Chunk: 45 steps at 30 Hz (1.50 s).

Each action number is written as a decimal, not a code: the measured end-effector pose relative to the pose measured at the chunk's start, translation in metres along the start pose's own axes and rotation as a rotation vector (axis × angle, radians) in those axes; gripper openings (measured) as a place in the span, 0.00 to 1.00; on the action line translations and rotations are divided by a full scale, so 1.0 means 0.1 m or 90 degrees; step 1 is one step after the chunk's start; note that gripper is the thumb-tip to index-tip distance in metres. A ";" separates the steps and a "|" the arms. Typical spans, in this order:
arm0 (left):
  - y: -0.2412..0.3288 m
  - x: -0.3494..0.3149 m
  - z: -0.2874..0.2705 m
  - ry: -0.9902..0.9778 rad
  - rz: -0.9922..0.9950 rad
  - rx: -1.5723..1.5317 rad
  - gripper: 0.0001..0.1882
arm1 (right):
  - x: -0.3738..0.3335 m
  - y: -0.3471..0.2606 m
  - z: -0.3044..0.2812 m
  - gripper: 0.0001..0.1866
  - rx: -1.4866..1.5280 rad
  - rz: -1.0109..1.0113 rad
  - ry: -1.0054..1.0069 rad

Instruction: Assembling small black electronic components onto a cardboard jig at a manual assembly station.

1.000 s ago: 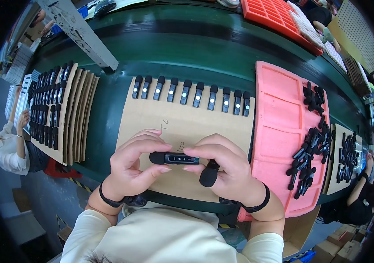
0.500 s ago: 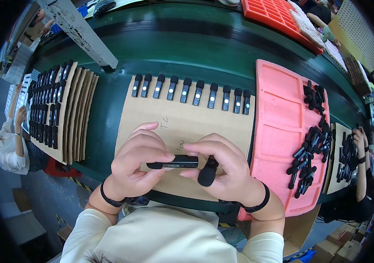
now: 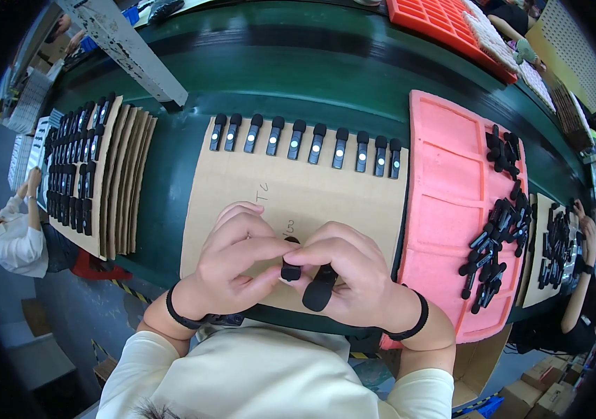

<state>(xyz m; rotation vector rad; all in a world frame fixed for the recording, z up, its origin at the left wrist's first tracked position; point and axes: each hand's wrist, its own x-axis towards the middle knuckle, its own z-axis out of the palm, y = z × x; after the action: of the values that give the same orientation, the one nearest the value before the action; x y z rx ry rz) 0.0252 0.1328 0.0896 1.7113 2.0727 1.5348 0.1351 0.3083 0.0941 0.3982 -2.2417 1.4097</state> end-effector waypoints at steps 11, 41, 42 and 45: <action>-0.45 -0.26 -0.60 0.037 -0.054 0.334 0.14 | -0.10 0.11 0.15 0.14 0.184 0.213 0.053; -0.97 -0.36 -0.82 -0.090 -0.123 0.458 0.16 | 0.02 0.19 0.03 0.15 0.090 0.177 -0.057; -0.94 -0.35 -0.83 -0.079 -0.119 0.453 0.17 | 0.01 0.18 0.02 0.16 0.091 0.176 -0.048; -0.77 -0.31 -0.80 -0.061 -0.108 0.431 0.18 | 0.00 0.17 0.03 0.16 0.101 0.186 -0.027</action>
<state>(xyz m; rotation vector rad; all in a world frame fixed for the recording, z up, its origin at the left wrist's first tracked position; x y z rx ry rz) -0.0643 0.0661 0.0605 1.6483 2.7905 0.7178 0.1265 0.3125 0.0799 0.1558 -2.3013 1.7486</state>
